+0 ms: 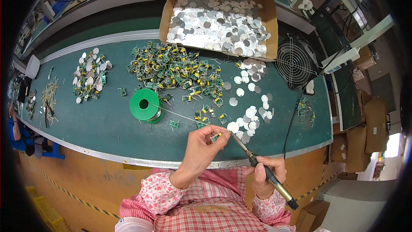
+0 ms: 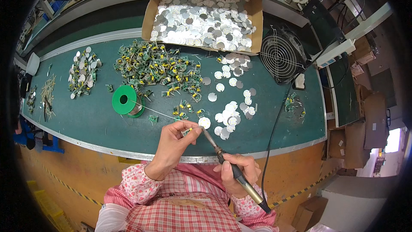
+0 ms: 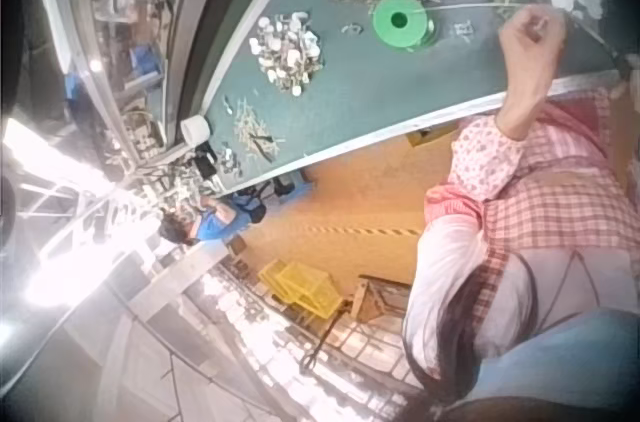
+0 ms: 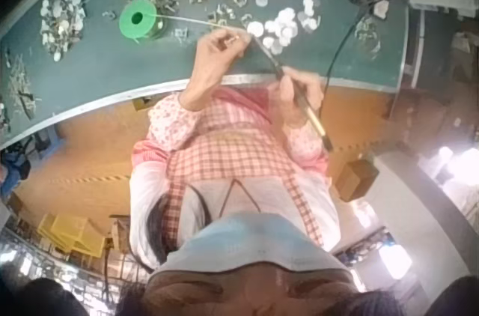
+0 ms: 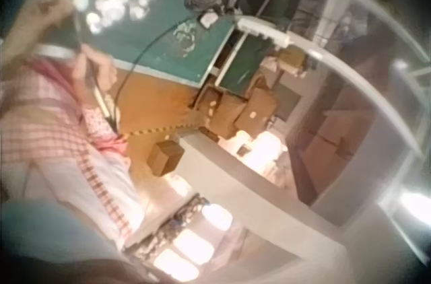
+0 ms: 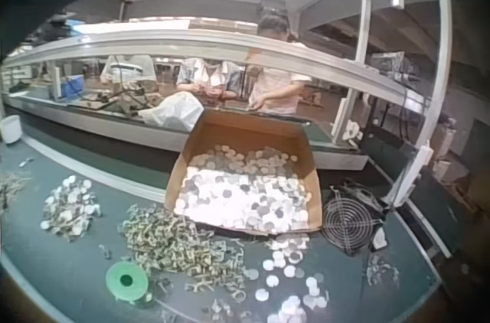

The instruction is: The person solders wiring onto small circular LED components at an assembly line using a soldering iron.

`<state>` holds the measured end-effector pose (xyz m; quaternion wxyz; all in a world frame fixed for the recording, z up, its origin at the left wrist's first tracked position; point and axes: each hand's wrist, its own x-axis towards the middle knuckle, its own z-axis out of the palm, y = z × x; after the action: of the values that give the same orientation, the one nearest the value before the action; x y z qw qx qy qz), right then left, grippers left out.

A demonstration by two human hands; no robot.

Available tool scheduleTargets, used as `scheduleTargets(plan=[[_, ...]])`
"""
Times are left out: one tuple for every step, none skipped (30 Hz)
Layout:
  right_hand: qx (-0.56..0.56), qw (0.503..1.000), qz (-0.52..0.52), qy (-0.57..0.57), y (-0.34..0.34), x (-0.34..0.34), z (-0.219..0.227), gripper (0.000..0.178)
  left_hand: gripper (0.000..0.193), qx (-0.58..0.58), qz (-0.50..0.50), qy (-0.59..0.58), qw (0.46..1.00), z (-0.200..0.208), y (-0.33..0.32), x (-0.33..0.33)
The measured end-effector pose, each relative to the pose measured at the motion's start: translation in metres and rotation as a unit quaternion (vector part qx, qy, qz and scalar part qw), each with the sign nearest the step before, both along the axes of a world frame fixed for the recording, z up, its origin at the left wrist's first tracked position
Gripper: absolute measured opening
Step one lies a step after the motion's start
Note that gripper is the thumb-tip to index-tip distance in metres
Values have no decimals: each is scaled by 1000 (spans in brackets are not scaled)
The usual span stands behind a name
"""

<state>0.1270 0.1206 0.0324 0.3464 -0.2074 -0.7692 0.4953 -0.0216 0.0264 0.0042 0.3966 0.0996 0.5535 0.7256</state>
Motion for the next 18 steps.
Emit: scheduleTargets(plan=[[10,1000,6,2,0,0,-1,14,13,-4,-1,-7,1000,0,0,0],[20,1000,11,5,0,0,-1,14,14,-8,-3,-14,1000,0,0,0],[21,1000,11,4,1,0,-2,14,14,-7,-3,-14,1000,0,-1,0],[48,999,20,5,1,0,-3,14,13,-4,-1,-13,1000,-1,-1,0],[74,997,29,7,1,0,-4,14,13,-2,2,-12,1000,-1,-1,0],[74,997,29,7,0,0,-5,14,13,-2,2,-12,1000,-1,-2,1],[88,995,38,5,0,0,-5,15,13,-8,-3,-18,1000,-1,-3,0],[102,994,47,4,-1,0,-5,16,13,-13,-8,-25,1000,-2,-3,0],[102,994,47,5,-4,0,-4,16,13,-13,-8,-24,1000,-1,-4,0],[18,999,-7,43,-9,1,-1,18,13,-15,-14,-23,1000,1,-4,0],[-67,993,-60,79,-12,1,0,20,13,-16,-19,-23,999,1,-4,0],[-67,993,-59,80,-11,2,-1,20,13,-16,-18,-22,999,1,-5,1],[-55,993,-69,84,-7,3,-4,22,12,-21,-22,-22,999,-1,-6,1],[-44,992,-78,88,-4,3,-6,23,12,-25,-25,-21,999,-1,-7,2],[-33,994,-75,74,-2,3,-7,25,12,-26,-25,-20,999,1,-9,3],[-36,994,-73,76,-1,0,-7,25,11,-40,-47,-12,998,4,-13,4],[-50,991,-96,73,-1,-2,-6,25,10,-55,-67,-5,996,7,-18,5],[-65,988,-118,70,-2,-5,-6,25,10,-60,-62,-2,996,9,-25,8]])
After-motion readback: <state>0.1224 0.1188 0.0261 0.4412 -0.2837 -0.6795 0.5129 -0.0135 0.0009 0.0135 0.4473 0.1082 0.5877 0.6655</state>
